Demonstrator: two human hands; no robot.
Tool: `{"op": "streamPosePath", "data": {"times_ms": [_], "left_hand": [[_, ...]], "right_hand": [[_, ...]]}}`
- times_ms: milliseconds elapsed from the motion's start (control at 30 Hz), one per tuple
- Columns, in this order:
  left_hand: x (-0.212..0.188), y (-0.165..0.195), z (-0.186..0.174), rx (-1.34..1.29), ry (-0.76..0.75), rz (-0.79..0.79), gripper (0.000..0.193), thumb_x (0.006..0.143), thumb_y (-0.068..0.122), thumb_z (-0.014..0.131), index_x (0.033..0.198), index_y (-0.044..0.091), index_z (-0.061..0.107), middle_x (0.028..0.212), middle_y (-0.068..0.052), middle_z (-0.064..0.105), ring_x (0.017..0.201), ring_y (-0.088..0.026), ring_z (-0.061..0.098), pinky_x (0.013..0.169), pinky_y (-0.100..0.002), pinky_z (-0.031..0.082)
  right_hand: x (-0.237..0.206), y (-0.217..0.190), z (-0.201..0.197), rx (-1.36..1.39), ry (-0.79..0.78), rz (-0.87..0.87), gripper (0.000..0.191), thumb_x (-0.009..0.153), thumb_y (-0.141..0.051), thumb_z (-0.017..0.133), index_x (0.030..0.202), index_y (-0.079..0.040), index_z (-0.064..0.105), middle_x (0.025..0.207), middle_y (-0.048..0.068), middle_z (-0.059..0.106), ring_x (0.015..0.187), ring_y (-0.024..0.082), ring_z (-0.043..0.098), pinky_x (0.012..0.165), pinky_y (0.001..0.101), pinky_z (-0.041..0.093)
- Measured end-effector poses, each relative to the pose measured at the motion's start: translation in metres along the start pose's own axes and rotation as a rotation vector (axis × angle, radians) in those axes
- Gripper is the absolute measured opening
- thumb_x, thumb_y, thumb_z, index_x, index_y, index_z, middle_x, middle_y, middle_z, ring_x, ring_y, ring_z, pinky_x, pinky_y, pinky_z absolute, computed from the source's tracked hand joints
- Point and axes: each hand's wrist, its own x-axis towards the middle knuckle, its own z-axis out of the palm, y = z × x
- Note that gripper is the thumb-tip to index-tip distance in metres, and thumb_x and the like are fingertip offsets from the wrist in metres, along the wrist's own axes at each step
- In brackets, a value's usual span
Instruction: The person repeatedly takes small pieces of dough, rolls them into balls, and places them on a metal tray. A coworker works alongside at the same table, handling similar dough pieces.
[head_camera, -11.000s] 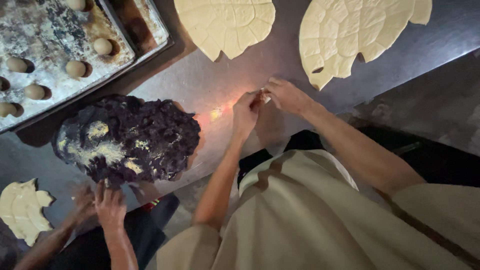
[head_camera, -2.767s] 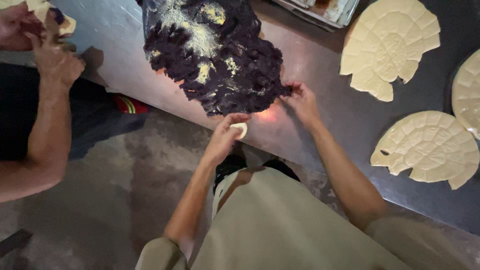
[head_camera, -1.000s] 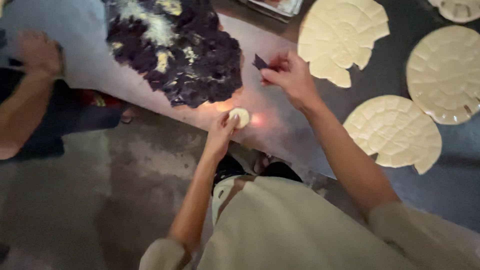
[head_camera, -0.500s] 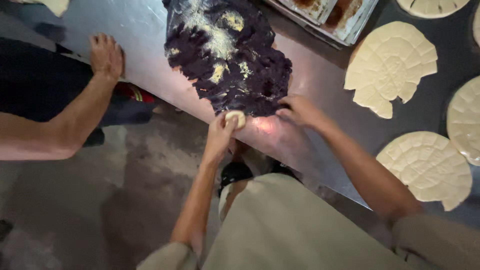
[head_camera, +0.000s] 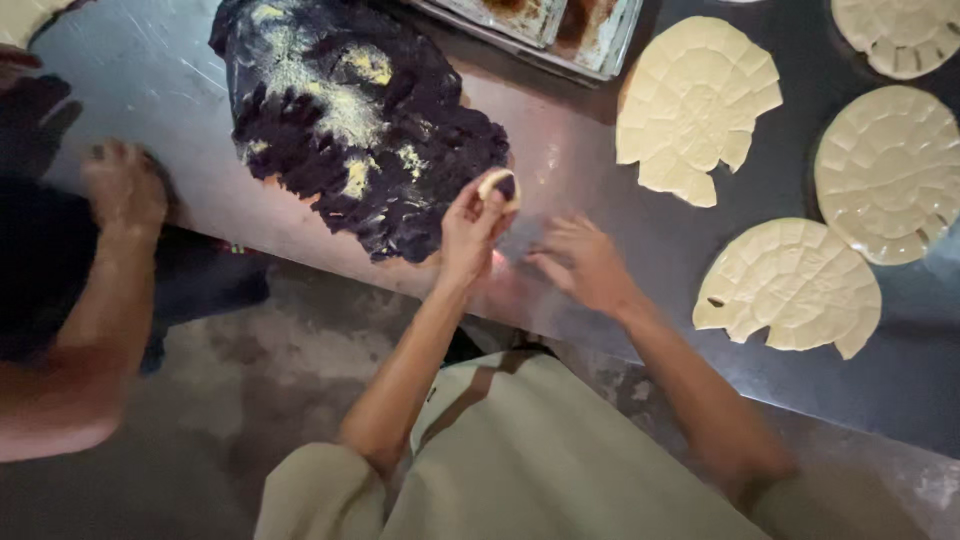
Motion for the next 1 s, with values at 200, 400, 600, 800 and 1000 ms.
{"op": "streamPosePath", "data": {"times_ms": [200, 400, 600, 800, 1000], "left_hand": [[-0.032, -0.051, 0.056, 0.028, -0.147, -0.143, 0.048, 0.102, 0.014, 0.066, 0.146, 0.001, 0.055, 0.128, -0.004, 0.065, 0.108, -0.010, 0.064, 0.094, -0.026, 0.055], [-0.060, -0.096, 0.111, 0.320, -0.266, 0.015, 0.050, 0.107, 0.013, 0.062, 0.153, -0.001, 0.049, 0.139, -0.005, 0.065, 0.121, -0.009, 0.062, 0.106, -0.025, 0.051], [-0.081, -0.109, 0.143, 0.339, -0.131, -0.014, 0.045, 0.105, 0.008, 0.063, 0.148, -0.002, 0.056, 0.130, -0.009, 0.069, 0.111, -0.013, 0.065, 0.095, -0.027, 0.054], [-0.096, -0.111, 0.161, 0.258, -0.079, 0.055, 0.037, 0.105, 0.007, 0.061, 0.141, -0.003, 0.060, 0.127, -0.012, 0.070, 0.111, -0.018, 0.068, 0.099, -0.031, 0.057], [-0.092, -0.106, 0.156, 0.156, -0.051, 0.039, 0.040, 0.103, 0.008, 0.062, 0.142, -0.001, 0.054, 0.134, -0.011, 0.065, 0.119, -0.019, 0.065, 0.103, -0.037, 0.056]], "right_hand": [[-0.023, 0.034, -0.048, 0.631, 0.178, 0.415, 0.027, 0.100, -0.007, 0.070, 0.126, 0.000, 0.069, 0.108, 0.007, 0.074, 0.095, 0.011, 0.069, 0.084, 0.0306, 0.060], [-0.065, 0.064, -0.085, 0.775, 0.165, 0.512, 0.025, 0.095, -0.005, 0.071, 0.120, 0.001, 0.073, 0.107, 0.009, 0.077, 0.095, 0.016, 0.074, 0.084, 0.0318, 0.064], [-0.110, 0.067, -0.121, 0.730, 0.224, 0.130, 0.037, 0.093, 0.004, 0.066, 0.129, -0.002, 0.064, 0.147, 0.012, 0.055, 0.130, 0.020, 0.061, 0.107, 0.0355, 0.053], [-0.116, 0.053, -0.131, -0.097, 0.159, -0.081, 0.038, 0.076, 0.006, 0.071, 0.113, 0.000, 0.067, 0.142, 0.022, 0.060, 0.127, 0.036, 0.060, 0.104, 0.0416, 0.050], [-0.112, 0.059, -0.134, 0.037, 0.172, 0.238, 0.036, 0.092, -0.005, 0.074, 0.126, 0.000, 0.065, 0.133, 0.013, 0.064, 0.116, 0.025, 0.068, 0.100, 0.0371, 0.057]]}}
